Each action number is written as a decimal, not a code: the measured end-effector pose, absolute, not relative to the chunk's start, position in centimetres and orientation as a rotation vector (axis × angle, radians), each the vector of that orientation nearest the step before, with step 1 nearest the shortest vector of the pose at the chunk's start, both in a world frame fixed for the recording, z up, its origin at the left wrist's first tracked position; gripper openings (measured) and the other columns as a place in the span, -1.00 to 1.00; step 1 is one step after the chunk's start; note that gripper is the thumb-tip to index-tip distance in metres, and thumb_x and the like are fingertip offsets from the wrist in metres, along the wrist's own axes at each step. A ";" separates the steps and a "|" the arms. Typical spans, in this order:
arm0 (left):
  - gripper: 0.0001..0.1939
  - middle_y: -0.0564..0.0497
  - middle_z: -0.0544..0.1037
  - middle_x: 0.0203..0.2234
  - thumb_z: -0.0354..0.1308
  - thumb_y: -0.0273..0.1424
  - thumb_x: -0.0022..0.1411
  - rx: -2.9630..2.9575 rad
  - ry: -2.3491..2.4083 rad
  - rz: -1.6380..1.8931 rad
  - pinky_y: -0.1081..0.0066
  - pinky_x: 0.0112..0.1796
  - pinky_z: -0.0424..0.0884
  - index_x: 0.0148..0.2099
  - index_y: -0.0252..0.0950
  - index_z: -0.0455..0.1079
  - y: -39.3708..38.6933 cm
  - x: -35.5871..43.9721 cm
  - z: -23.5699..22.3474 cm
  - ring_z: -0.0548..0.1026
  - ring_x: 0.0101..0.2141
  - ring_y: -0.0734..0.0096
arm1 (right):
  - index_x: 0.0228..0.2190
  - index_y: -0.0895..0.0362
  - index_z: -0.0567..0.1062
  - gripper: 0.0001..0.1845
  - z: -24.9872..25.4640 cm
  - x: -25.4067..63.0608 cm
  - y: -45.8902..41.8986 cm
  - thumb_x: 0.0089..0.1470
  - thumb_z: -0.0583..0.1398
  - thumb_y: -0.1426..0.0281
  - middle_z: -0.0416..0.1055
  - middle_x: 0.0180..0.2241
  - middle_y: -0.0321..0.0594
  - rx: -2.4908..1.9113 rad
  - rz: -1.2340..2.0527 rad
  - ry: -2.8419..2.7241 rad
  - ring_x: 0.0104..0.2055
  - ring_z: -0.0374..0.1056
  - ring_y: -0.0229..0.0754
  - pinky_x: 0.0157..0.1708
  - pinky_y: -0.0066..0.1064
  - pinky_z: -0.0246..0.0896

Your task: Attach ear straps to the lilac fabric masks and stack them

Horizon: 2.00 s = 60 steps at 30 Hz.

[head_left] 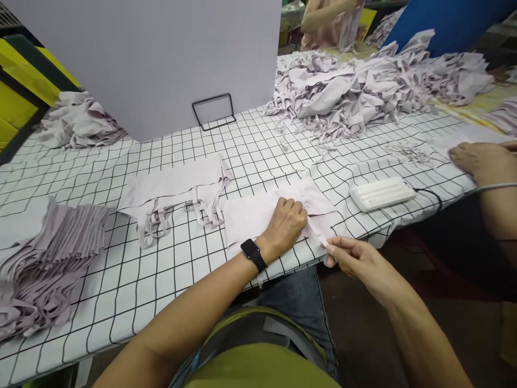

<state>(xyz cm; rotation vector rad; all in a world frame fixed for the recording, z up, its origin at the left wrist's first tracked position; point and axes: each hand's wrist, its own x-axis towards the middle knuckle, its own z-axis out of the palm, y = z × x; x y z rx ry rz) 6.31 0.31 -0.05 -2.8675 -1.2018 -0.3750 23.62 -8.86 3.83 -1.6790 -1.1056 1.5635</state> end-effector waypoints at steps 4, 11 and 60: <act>-0.74 -0.17 0.53 -0.28 -0.06 -0.62 0.36 -2.922 -1.282 -0.353 0.19 -0.16 0.28 -0.24 -0.38 0.46 -0.5 6.1 0.8 0.42 -0.20 0.16 | -0.30 0.16 0.58 -0.44 2.7 25.0 -13.1 -0.08 0.36 -0.09 0.52 -0.42 -0.16 -1.808 1.355 -1.143 -0.62 0.04 -0.38 -0.66 -0.47 -0.08; -0.58 -0.14 0.48 -0.01 0.10 -0.38 0.35 -3.031 -1.425 -0.639 -0.01 0.02 0.28 0.23 -0.28 0.30 -3.0 0.1 2.3 0.44 -0.03 0.11 | -0.18 0.08 0.58 -0.65 -1.1 23.0 -17.9 0.11 0.24 0.11 0.55 -0.13 -0.05 -1.840 0.606 -1.262 -0.29 0.49 -0.06 -0.31 -0.28 0.43; -0.52 -0.27 0.37 0.19 0.11 -0.15 0.41 -2.982 -1.368 -0.686 0.07 0.22 0.28 0.23 -0.33 0.33 -7.7 -6.6 -0.6 0.32 0.17 0.06 | -0.31 0.10 0.63 -0.51 -5.2 13.4 -14.7 0.16 0.17 -0.06 0.63 -0.28 -0.10 -1.425 1.108 -1.612 -0.19 0.50 0.03 -0.11 -0.21 0.35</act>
